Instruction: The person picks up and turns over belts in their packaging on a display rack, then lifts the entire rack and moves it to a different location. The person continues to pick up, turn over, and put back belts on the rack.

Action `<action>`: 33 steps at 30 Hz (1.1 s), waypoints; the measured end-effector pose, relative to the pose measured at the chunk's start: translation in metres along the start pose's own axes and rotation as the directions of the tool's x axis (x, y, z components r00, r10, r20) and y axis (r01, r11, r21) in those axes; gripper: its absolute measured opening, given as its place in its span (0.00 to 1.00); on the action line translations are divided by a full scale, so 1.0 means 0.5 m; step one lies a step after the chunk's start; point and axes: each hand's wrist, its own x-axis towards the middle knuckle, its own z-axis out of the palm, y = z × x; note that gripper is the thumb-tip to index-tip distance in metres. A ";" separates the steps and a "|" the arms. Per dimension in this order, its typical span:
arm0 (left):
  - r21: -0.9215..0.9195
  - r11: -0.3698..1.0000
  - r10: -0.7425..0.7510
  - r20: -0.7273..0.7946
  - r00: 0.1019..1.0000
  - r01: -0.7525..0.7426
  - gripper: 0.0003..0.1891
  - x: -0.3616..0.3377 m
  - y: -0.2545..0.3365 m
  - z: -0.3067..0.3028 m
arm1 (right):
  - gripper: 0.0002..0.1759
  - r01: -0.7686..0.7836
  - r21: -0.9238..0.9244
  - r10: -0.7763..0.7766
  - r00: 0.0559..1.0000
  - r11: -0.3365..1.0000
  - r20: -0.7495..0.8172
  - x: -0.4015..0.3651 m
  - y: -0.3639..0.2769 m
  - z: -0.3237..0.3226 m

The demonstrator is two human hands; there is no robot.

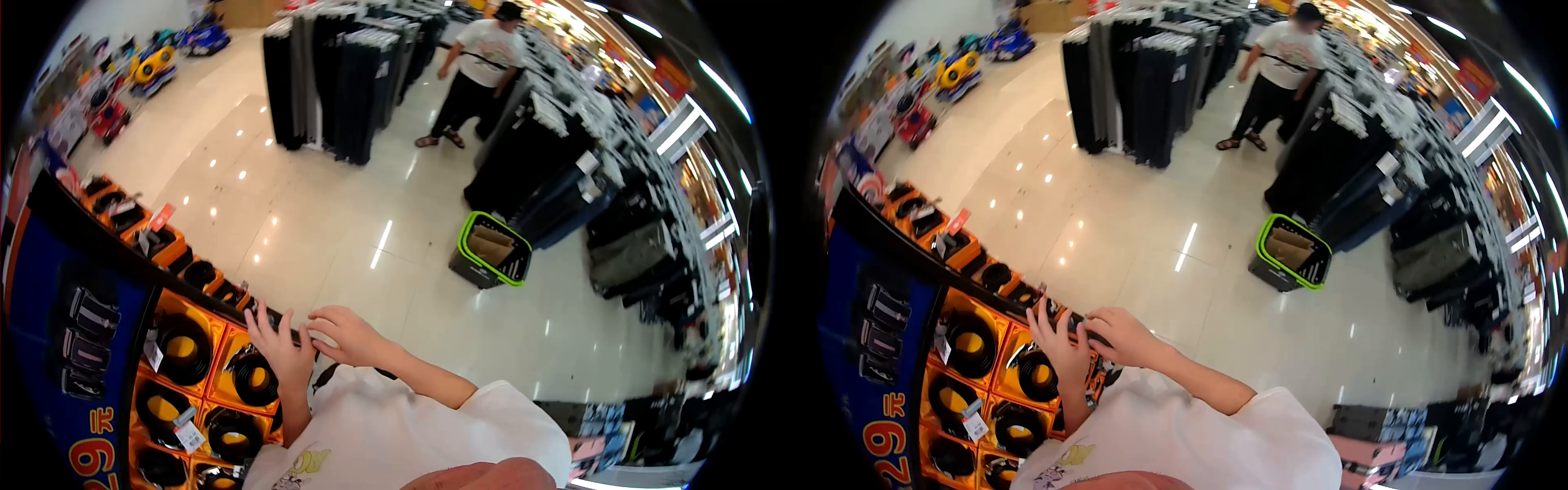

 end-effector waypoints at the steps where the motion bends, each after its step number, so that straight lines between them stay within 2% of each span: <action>1: 0.066 0.998 0.013 0.022 1.000 -0.015 0.18 0.000 -0.011 0.014 | 0.19 -0.005 0.021 0.005 1.000 1.000 0.005 0.018 0.008 0.009; 2: 0.094 0.993 0.070 0.007 0.998 -0.071 0.20 -0.004 -0.027 0.026 | 0.20 -0.016 0.056 0.014 1.000 0.998 0.020 0.030 0.011 0.019; 5: 0.053 0.998 -0.027 0.043 0.999 0.025 0.22 -0.004 -0.028 0.034 | 0.25 -0.038 0.216 0.008 0.990 0.976 0.142 0.065 0.037 0.053; 8: 0.083 0.987 -0.144 0.112 0.983 0.135 0.26 -0.014 -0.028 0.028 | 0.21 -0.040 0.357 -0.071 0.954 0.933 0.292 0.115 0.072 0.087; 11: 0.130 0.968 -0.229 0.123 0.966 0.213 0.31 -0.013 -0.017 0.022 | 0.17 -0.074 0.470 -0.171 0.873 0.880 0.457 0.187 0.083 0.097; 14: 0.163 0.931 -0.348 0.135 0.928 0.325 0.35 0.000 0.001 0.028 | 0.14 0.038 0.429 -0.290 0.790 0.903 0.541 0.206 0.145 0.135; 16: 0.190 0.893 -0.434 0.123 0.893 0.408 0.36 0.024 0.022 0.031 | 0.15 0.067 0.520 -0.394 0.737 0.852 0.550 0.240 0.175 0.142; 17: 0.223 0.883 -0.436 0.061 0.898 0.413 0.32 0.045 0.038 0.031 | 0.16 0.072 0.540 -0.423 0.710 0.839 0.563 0.250 0.191 0.135; 20: 0.021 0.939 -0.339 -0.108 0.935 0.343 0.26 0.074 0.050 0.082 | 0.17 0.138 0.595 -0.525 0.653 0.792 0.546 0.280 0.268 0.108; 21: -0.096 0.937 -0.348 -0.141 0.927 0.337 0.20 0.112 0.060 0.097 | 0.18 0.192 0.613 -0.576 0.628 0.766 0.524 0.309 0.297 0.094; 22: -0.110 0.928 -0.370 -0.152 0.917 0.356 0.19 0.143 0.070 0.119 | 0.18 0.234 0.631 -0.620 0.603 0.739 0.502 0.332 0.322 0.075; 23: -0.125 0.919 -0.391 -0.159 0.907 0.374 0.19 0.170 0.080 0.141 | 0.19 0.197 0.580 -0.569 0.588 0.790 0.575 0.358 0.343 0.055; 25: -0.171 0.897 -0.434 -0.170 0.885 0.407 0.17 0.236 0.092 0.176 | 0.19 0.215 0.544 -0.539 0.635 0.811 0.553 0.411 0.395 0.014; 29: -0.096 0.893 -0.450 -0.245 0.859 0.440 0.14 0.340 0.073 0.230 | 0.15 0.232 0.460 -0.461 0.745 0.857 0.482 0.505 0.468 -0.051; 33: -0.003 0.858 -0.476 -0.382 0.792 0.514 0.13 0.413 0.008 0.238 | 0.13 0.186 0.434 -0.404 0.772 0.882 0.490 0.556 0.515 -0.072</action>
